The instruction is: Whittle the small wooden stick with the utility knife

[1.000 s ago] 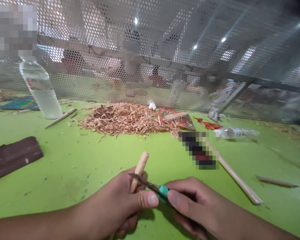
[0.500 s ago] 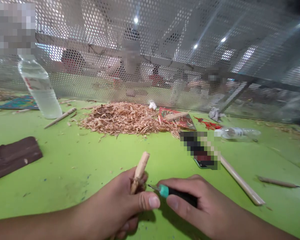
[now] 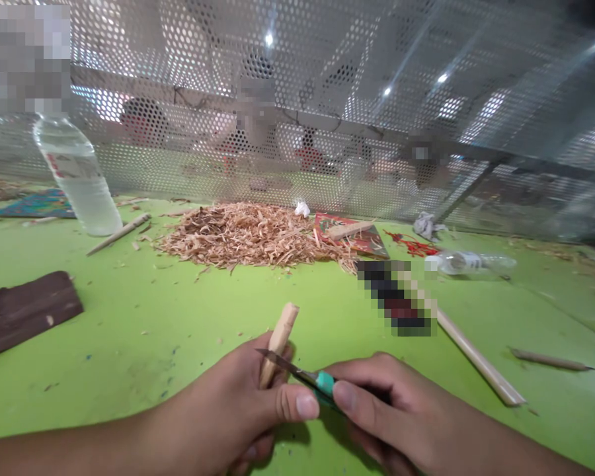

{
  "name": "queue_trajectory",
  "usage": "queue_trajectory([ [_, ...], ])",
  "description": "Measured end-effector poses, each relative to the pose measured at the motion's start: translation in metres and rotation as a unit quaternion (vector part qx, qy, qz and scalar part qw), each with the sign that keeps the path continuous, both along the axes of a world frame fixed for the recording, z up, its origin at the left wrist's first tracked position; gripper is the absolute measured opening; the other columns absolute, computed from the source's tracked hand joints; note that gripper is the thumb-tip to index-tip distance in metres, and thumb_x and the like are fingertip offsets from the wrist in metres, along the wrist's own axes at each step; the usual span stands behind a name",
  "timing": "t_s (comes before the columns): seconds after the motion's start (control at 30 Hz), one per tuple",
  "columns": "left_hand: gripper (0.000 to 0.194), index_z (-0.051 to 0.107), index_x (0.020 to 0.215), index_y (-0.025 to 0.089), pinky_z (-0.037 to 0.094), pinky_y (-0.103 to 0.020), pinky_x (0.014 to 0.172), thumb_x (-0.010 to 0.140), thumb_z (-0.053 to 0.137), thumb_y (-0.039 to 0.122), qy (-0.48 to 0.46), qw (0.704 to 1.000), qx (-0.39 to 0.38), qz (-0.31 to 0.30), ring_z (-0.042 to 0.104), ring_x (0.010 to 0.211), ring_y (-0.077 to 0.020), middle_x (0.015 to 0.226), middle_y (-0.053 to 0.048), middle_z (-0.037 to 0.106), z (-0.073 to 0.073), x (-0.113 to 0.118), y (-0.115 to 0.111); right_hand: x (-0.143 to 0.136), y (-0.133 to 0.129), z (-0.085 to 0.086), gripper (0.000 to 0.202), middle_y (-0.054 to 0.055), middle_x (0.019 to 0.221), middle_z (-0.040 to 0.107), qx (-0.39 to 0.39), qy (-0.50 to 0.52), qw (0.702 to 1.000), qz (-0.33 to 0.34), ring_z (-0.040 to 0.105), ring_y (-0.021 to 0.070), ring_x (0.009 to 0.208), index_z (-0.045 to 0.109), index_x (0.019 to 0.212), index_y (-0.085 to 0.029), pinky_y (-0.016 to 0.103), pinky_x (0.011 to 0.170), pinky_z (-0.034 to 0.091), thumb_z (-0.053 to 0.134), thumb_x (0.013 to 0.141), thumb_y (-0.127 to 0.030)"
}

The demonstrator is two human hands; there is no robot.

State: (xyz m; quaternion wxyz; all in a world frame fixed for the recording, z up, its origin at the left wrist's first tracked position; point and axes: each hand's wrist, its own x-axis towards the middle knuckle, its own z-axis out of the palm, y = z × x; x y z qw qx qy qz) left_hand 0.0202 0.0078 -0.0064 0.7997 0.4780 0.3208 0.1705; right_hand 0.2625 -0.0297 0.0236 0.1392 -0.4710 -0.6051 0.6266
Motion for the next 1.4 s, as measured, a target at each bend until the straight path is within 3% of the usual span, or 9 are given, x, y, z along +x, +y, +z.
queue_trajectory([
  [0.23,0.067,0.045,0.097,0.026,0.034,-0.007,0.032,0.074,0.091,0.070,0.004,1.000,-0.015,0.002,0.036,0.037,-0.0006,0.057,0.016,0.047,0.001,0.002,0.000,-0.001,0.003,0.006,0.042,-0.005,0.076,0.047,0.156,-0.076,0.984,0.039,0.043,0.0116,0.071,0.066,0.091,-0.020,0.022,0.060,0.032,0.054,0.111,-0.056],
  [0.57,0.067,0.044,0.100,0.027,0.034,-0.007,0.033,0.076,0.089,0.071,-0.003,1.000,-0.014,-0.006,0.035,0.037,-0.0007,0.057,0.016,0.047,0.002,0.001,0.000,-0.001,0.003,0.003,0.039,-0.005,0.076,0.050,0.217,-0.089,0.970,0.060,0.045,0.0124,0.069,0.058,0.088,-0.022,0.025,0.063,0.034,0.052,0.112,-0.052],
  [0.77,0.062,0.043,0.102,0.027,0.028,-0.013,0.036,0.083,0.084,0.070,-0.006,1.000,0.006,0.007,0.029,0.041,-0.0018,0.063,0.015,0.042,0.001,0.002,-0.005,-0.001,0.000,0.001,0.038,-0.002,0.078,0.059,0.245,-0.106,0.962,0.059,0.051,0.0140,0.068,0.064,0.092,-0.021,0.025,0.062,0.037,0.051,0.112,-0.051],
  [0.97,0.051,0.050,0.104,0.025,0.029,-0.017,0.042,0.092,0.075,0.068,0.063,0.997,0.050,0.011,0.035,0.048,-0.0061,0.059,0.014,0.042,0.007,0.003,-0.007,-0.004,-0.005,-0.003,0.029,0.004,0.094,0.080,0.279,-0.119,0.952,0.026,0.075,0.0226,0.085,0.076,0.110,-0.023,0.027,0.074,0.052,0.056,0.110,-0.045],
  [1.13,0.061,0.044,0.097,0.027,0.026,-0.013,0.035,0.084,0.073,0.079,0.095,0.995,0.014,0.007,0.030,0.041,-0.0055,0.051,0.016,0.039,0.012,0.005,-0.009,-0.008,-0.011,-0.009,0.048,0.015,0.124,0.082,0.335,-0.149,0.930,-0.004,0.080,0.0317,0.106,0.073,0.139,-0.018,0.037,0.090,0.061,0.052,0.111,-0.050],
  [1.4,0.061,0.048,0.092,0.025,0.029,-0.013,0.033,0.086,0.066,0.083,0.105,0.994,0.022,-0.007,0.030,0.034,-0.0044,0.043,0.014,0.043,0.006,0.002,-0.011,-0.009,-0.013,-0.014,0.043,0.013,0.101,0.083,0.384,-0.182,0.905,0.010,0.080,0.0285,0.087,0.075,0.134,-0.019,0.034,0.079,0.063,0.051,0.112,-0.048],
])
